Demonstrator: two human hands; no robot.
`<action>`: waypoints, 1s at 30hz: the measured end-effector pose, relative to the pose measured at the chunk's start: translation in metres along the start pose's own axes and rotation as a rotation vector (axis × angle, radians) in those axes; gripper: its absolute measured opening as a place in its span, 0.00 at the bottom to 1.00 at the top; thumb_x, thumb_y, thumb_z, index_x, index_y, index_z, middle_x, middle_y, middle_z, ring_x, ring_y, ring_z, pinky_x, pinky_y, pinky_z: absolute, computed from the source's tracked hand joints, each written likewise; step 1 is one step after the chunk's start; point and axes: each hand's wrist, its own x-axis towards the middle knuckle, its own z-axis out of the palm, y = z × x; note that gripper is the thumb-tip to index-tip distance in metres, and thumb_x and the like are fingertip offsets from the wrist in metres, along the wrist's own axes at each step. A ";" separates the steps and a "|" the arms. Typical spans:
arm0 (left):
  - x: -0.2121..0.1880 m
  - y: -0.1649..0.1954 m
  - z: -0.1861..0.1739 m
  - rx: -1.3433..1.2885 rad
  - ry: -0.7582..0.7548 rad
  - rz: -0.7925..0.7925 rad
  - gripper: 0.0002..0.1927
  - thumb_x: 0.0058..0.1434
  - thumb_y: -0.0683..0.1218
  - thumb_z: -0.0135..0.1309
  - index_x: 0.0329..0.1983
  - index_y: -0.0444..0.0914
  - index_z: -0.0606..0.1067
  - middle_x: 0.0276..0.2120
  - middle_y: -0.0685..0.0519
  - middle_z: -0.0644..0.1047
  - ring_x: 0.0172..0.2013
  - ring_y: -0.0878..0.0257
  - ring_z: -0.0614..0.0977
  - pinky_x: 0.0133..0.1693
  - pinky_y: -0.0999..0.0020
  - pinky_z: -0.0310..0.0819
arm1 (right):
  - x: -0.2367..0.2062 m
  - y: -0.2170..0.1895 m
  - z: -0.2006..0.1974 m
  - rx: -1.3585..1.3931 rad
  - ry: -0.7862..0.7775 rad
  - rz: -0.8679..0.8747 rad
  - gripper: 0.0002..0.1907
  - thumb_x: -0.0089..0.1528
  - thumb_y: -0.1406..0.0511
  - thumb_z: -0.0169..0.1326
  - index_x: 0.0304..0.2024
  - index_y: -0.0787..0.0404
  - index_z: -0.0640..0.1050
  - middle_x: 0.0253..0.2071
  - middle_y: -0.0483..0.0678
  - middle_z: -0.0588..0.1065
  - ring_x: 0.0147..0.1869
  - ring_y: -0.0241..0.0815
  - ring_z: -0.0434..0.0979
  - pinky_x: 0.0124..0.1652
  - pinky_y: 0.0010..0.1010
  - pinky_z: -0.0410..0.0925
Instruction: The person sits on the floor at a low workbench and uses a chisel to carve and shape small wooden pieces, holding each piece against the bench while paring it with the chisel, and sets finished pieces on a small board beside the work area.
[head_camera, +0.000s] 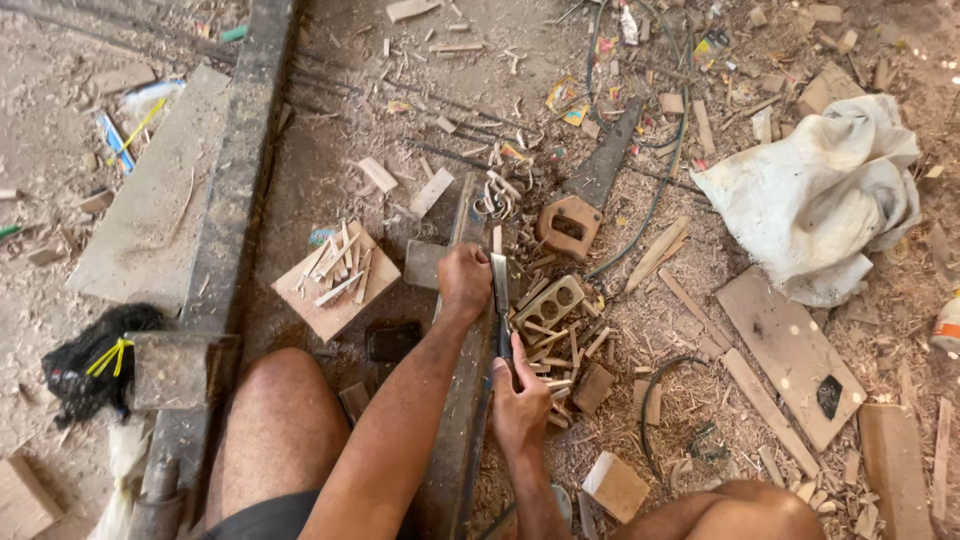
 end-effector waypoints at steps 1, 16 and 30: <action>0.001 0.000 0.000 0.019 -0.038 -0.064 0.04 0.56 0.37 0.60 0.27 0.38 0.81 0.25 0.45 0.82 0.24 0.55 0.83 0.29 0.56 0.78 | 0.002 0.002 0.000 -0.034 0.045 -0.209 0.28 0.72 0.64 0.53 0.74 0.61 0.65 0.49 0.64 0.80 0.44 0.35 0.76 0.42 0.37 0.72; 0.005 -0.007 0.006 0.002 0.008 -0.026 0.02 0.48 0.39 0.64 0.25 0.38 0.82 0.28 0.44 0.82 0.28 0.50 0.84 0.35 0.56 0.80 | 0.043 -0.033 -0.011 0.292 -0.099 0.498 0.28 0.65 0.64 0.51 0.69 0.53 0.68 0.18 0.44 0.72 0.14 0.32 0.63 0.12 0.24 0.59; -0.014 0.001 -0.009 -0.105 0.060 0.181 0.12 0.49 0.37 0.67 0.37 0.33 0.79 0.34 0.46 0.78 0.28 0.54 0.80 0.30 0.57 0.76 | 0.057 -0.027 -0.021 0.656 -0.032 0.594 0.27 0.65 0.65 0.50 0.68 0.54 0.71 0.18 0.44 0.70 0.12 0.32 0.61 0.10 0.22 0.56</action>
